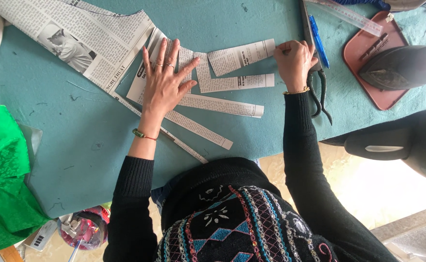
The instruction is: Arranging newspaper patterns on a workbench and spreading out green fabric for preparation
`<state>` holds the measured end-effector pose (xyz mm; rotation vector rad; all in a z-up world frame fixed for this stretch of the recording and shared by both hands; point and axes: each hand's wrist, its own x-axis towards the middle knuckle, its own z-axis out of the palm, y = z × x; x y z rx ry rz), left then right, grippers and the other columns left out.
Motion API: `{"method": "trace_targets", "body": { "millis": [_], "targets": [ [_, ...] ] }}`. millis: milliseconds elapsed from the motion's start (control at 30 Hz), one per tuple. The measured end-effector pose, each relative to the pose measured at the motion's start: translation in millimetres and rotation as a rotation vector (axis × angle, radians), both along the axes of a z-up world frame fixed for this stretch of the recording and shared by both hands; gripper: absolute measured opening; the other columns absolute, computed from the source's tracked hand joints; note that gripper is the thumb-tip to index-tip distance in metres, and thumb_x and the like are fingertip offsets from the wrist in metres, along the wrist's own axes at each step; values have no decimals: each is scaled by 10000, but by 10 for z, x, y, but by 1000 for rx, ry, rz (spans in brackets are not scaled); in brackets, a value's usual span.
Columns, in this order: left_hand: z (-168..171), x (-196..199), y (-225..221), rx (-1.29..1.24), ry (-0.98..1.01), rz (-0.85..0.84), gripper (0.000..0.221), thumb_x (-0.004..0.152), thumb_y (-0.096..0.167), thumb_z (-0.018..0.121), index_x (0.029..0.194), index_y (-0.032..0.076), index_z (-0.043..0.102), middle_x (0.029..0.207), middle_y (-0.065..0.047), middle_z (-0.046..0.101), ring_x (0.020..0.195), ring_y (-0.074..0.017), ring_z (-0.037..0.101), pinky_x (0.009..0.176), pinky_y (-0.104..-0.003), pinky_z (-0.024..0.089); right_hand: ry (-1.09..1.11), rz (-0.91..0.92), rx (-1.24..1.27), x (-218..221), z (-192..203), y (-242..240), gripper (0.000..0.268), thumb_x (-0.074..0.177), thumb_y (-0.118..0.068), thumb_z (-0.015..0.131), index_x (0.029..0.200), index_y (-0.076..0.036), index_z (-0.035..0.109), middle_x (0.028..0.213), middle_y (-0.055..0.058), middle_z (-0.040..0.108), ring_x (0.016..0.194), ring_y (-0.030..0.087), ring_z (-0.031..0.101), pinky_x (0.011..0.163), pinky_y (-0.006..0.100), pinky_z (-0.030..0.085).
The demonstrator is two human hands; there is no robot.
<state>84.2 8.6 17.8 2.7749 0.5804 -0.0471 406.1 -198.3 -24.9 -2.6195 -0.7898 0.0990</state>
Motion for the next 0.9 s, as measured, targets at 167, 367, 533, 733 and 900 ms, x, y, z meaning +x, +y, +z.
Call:
{"method": "trace_targets", "body": {
  "millis": [167, 367, 533, 733, 900],
  "targets": [
    [11, 5, -4, -7, 22, 6, 594, 1079, 668, 283, 1632, 481, 167, 1720, -98, -13, 1585, -368, -23, 1238, -717, -33, -6, -5, -40, 24, -31, -15, 118, 799, -311, 688, 845, -270, 788, 890, -50, 666, 1065, 295, 475, 852, 497, 312],
    [36, 5, -11, -5, 16, 9, 593, 1082, 655, 309, 1629, 471, 171, 1722, -114, 7, 1586, -384, -2, 1234, -716, -28, -30, 37, 17, -91, 111, -76, 120, 844, -272, 689, 959, -243, 709, 889, -58, 639, 1023, 282, 500, 830, 504, 328],
    [45, -26, -41, -3, -68, -10, 602, 1099, 615, 324, 1653, 387, 274, 1707, -130, 50, 1564, -406, 19, 1222, -734, -9, -109, 183, 215, -535, 425, -408, 198, 936, -112, 622, 1123, -173, 600, 995, 27, 520, 917, 250, 477, 800, 429, 327],
    [-446, -13, -283, 157, -102, 26, 704, 1118, 745, 180, 1721, 382, 152, 1703, -32, -108, 1604, -294, -40, 1293, -661, -16, 79, 421, 344, -1052, 589, -968, 215, 1053, 69, 493, 1178, -32, 637, 1039, 115, 525, 797, 219, 474, 730, 360, 420],
    [-523, 136, -991, 85, -413, -204, 645, 1088, 591, 620, 1592, 213, 479, 1709, -34, 130, 1572, -275, 97, 1252, -690, 77, 174, 465, 242, -1313, 601, -1171, 296, 1019, -4, 511, 1273, -44, 657, 1082, 126, 520, 1009, 314, 503, 940, 423, 411]
  ]
}}
